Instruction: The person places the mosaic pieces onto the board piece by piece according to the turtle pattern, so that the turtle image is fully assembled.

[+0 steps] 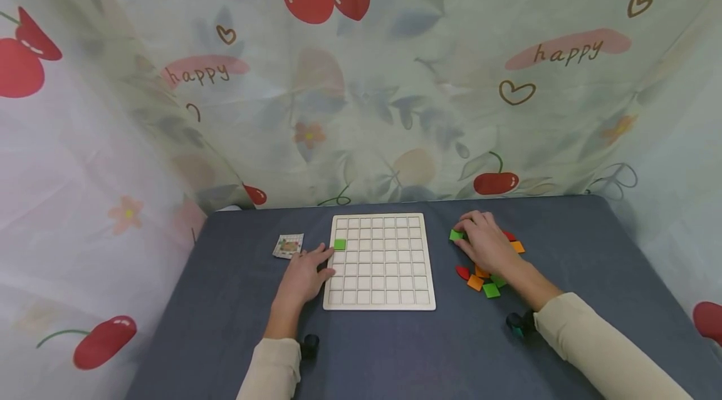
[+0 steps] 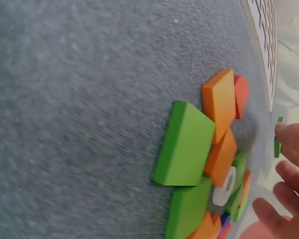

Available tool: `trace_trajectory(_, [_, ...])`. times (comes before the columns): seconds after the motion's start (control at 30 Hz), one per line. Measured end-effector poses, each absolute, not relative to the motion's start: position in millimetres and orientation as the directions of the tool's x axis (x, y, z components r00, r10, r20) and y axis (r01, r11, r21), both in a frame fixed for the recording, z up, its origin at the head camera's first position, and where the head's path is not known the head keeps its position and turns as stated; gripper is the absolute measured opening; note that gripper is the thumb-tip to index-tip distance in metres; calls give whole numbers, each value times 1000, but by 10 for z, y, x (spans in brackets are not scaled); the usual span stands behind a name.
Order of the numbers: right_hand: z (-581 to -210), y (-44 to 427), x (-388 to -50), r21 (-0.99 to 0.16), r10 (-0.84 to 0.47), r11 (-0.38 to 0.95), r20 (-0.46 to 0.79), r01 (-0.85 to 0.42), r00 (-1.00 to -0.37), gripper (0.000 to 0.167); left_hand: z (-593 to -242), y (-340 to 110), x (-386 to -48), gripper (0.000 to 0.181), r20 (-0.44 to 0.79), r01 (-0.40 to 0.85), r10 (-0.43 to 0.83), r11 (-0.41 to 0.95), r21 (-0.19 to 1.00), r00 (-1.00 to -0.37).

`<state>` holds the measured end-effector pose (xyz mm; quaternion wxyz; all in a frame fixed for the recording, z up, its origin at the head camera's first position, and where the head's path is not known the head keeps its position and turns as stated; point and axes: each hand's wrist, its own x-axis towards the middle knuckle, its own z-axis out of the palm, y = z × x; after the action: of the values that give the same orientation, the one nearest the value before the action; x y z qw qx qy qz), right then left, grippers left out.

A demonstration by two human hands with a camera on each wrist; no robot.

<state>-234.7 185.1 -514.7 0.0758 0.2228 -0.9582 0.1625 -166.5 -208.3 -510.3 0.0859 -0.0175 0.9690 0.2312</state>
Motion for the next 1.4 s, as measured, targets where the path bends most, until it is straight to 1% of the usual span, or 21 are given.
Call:
trace_trajectory(0.4, [-4959,1653,-2417,-240,-467,840,140,-487,-873,28,-5102,-2083,-1668,56,-178,-87,-5,885,458,-984])
trace_trajectory(0.73, [-4838,1376,-2451,-180,-572,790,126,-586,-810,32,-5114,-2082,-1679,56,-174,-87,-6,884,460,-985])
trace_trajectory(1.0, [-4770,1179,-2511,-214,-633,740,98,-637,-768,29,-5087,-2086,-1671,55,-161,-69,5,893,445,-987])
trace_trajectory(1.23, [-4752,972,-2571,-279,-619,746,44,-605,-784,29,-5064,-2086,-1688,55,-176,-83,-2,889,450,-984])
trace_trajectory(1.4, [-4743,838,-2593,-315,-624,736,29,-600,-781,26,-5089,-2091,-1684,56,-183,-86,-1,887,455,-983])
